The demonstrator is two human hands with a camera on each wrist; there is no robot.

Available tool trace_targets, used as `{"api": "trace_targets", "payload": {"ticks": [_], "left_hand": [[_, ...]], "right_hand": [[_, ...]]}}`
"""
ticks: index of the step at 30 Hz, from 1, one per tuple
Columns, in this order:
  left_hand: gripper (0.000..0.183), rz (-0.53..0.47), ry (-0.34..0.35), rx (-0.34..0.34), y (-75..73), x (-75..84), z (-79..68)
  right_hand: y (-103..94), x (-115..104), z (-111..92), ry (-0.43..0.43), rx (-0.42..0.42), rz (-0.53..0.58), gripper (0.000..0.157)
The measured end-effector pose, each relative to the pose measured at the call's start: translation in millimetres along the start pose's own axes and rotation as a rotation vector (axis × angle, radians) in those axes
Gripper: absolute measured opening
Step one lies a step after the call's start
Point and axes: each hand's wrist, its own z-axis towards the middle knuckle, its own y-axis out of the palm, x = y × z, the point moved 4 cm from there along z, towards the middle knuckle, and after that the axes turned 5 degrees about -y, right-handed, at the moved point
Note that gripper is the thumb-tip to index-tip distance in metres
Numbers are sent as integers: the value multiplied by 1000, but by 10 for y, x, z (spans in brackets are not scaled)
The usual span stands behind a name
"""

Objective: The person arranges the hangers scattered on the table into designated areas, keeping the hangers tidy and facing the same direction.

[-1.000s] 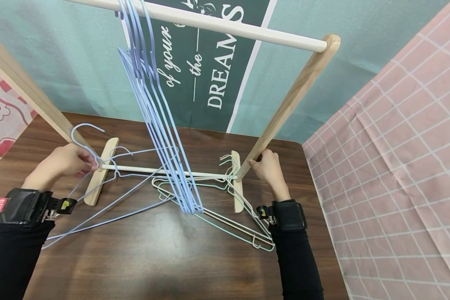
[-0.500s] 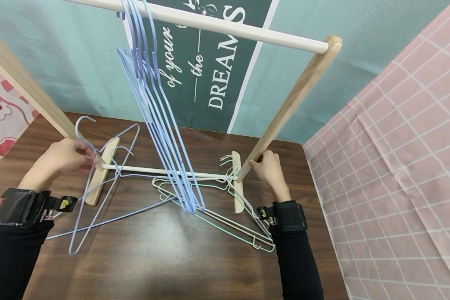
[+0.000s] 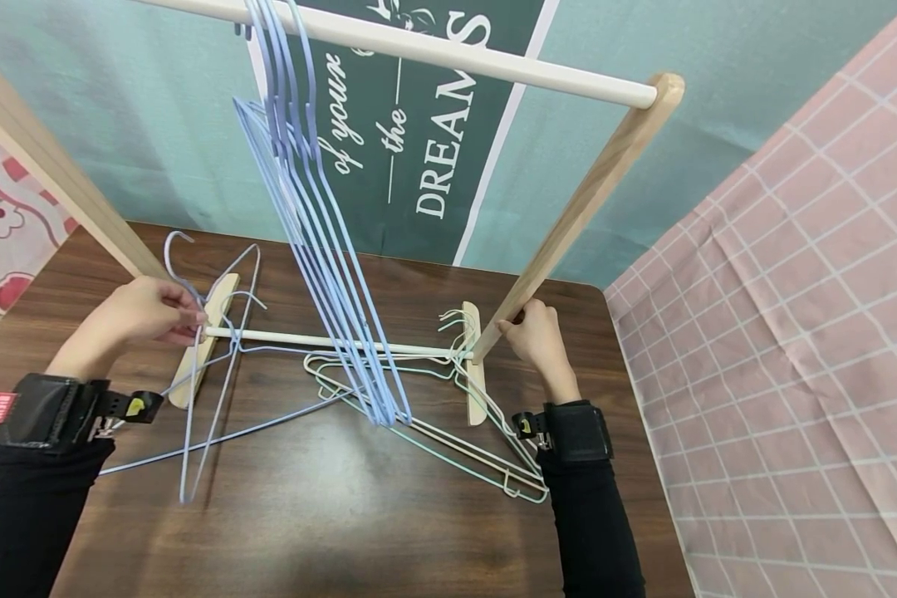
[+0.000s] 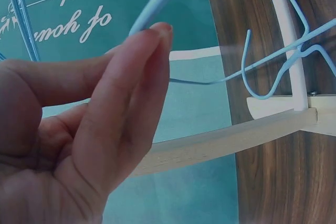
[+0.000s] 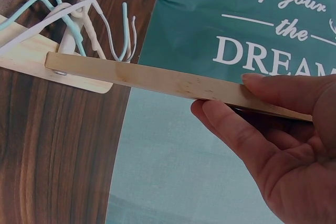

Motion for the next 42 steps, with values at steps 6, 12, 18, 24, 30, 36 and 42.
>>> {"api": "trace_targets", "payload": {"ticks": [6, 12, 18, 24, 30, 36, 42], "left_hand": [[20, -35, -7, -20, 20, 10, 11], [14, -83, 16, -62, 65, 18, 35], [12, -70, 35, -61, 89, 49, 39], [13, -66, 46, -89, 136, 103, 40], [15, -60, 78, -85, 142, 151, 55], [15, -78, 80, -99, 190, 179, 88], [17, -114, 70, -106, 232, 215, 96]], "right_hand": [[-1, 3, -1, -3, 3, 1, 23], [0, 6, 4, -3, 4, -1, 23], [-2, 5, 7, -3, -1, 5, 22], [0, 5, 5, -5, 5, -3, 22], [0, 3, 6, -3, 10, -11, 21], [3, 12, 6, 1, 5, -3, 21], [8, 18, 9, 0, 4, -9, 22]]}}
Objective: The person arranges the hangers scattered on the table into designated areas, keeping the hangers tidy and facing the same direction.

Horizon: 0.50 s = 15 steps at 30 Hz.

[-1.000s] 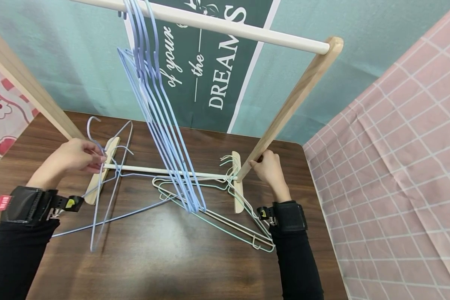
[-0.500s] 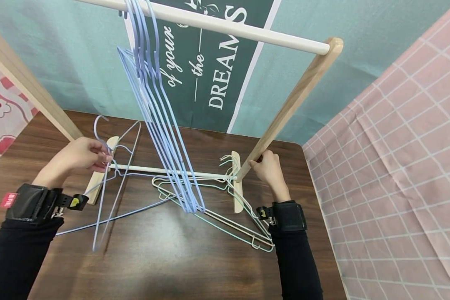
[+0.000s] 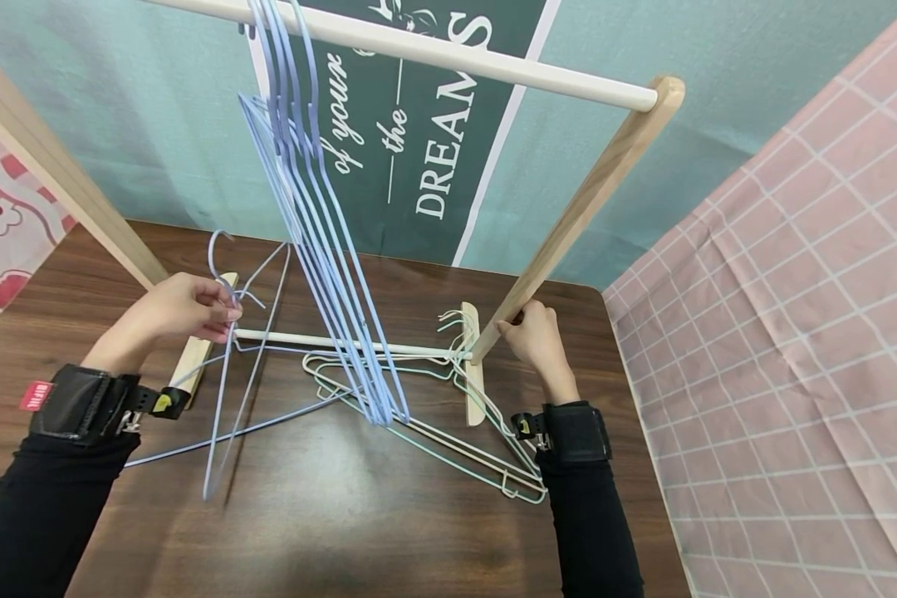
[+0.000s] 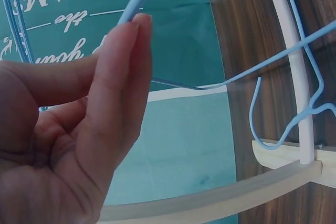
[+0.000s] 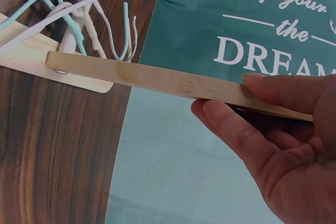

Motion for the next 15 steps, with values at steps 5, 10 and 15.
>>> {"api": "trace_targets", "payload": {"ticks": [5, 10, 15], "left_hand": [[15, -26, 35, 3, -24, 50, -35], [16, -68, 48, 3, -63, 125, -76], [17, -69, 53, 16, -97, 196, -111]], "right_hand": [[-2, -3, -2, -2, -1, 2, 22], [-6, -4, -7, 1, -4, 13, 22], [-3, 1, -5, 7, -6, 11, 23]]}}
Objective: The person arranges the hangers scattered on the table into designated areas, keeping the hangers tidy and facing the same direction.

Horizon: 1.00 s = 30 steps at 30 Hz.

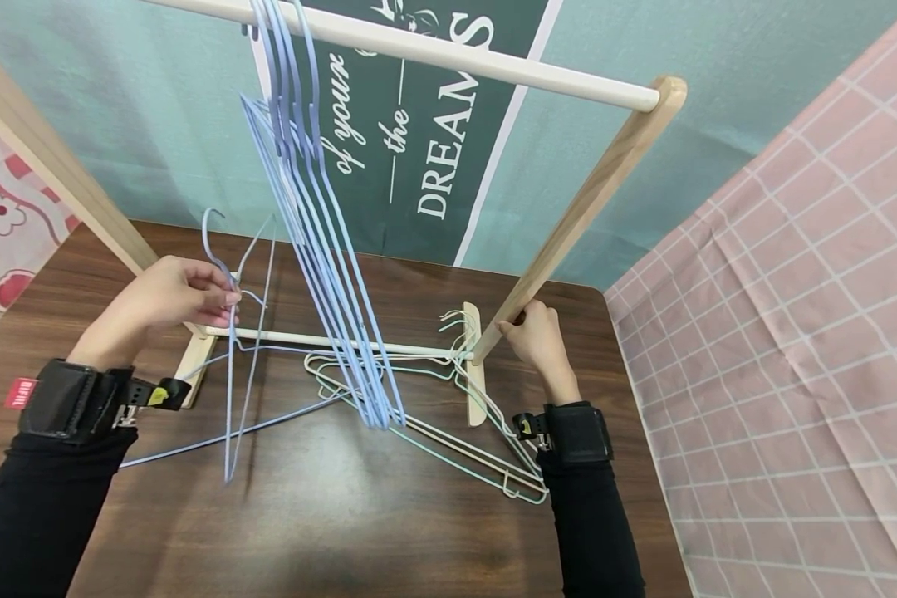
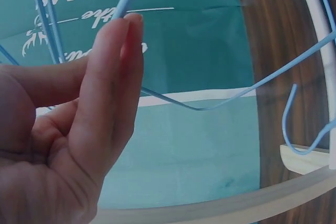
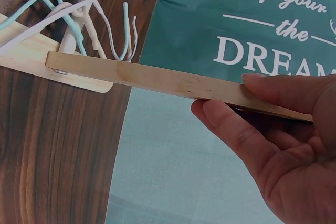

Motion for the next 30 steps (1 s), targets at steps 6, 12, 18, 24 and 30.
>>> {"api": "trace_targets", "payload": {"ticks": [6, 12, 18, 24, 30], "left_hand": [[18, -44, -18, 53, -63, 61, -58], [17, -65, -9, 111, -110, 100, -117], [17, -58, 23, 182, -149, 137, -172], [18, -61, 30, 228, -179, 189, -213], [20, -29, 31, 296, -224, 248, -254]], "right_hand": [[-3, -3, 3, 7, -1, -5, 23], [-1, -6, 3, -3, 0, -8, 23], [0, 0, 1, -12, -1, -1, 23], [-4, 4, -4, -9, -3, 2, 23], [-6, -3, -2, -7, -3, 0, 23]]}}
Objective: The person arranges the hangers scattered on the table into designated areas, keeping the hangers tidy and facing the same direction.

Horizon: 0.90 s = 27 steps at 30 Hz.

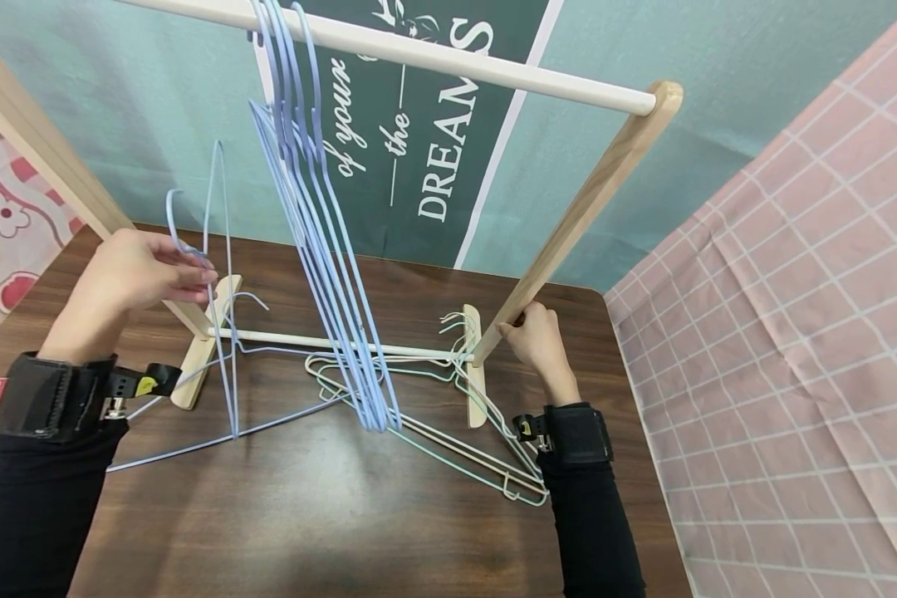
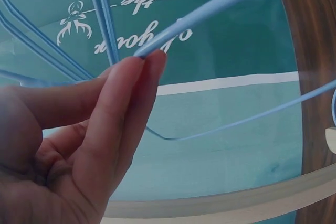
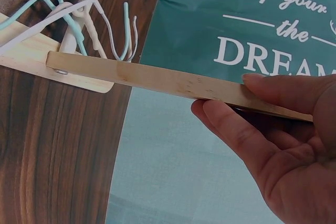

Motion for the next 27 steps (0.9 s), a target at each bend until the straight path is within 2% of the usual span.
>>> {"api": "trace_targets", "payload": {"ticks": [9, 17, 27], "left_hand": [[20, 0, 25, 106, -72, 140, -83], [19, -56, 63, 117, -64, 293, -112], [24, -21, 87, 123, -55, 521, -157]], "right_hand": [[5, -1, 2, 0, -5, 4, 23], [0, -7, 3, -15, -2, 1, 22], [0, -7, -3, -19, 6, -10, 22]]}}
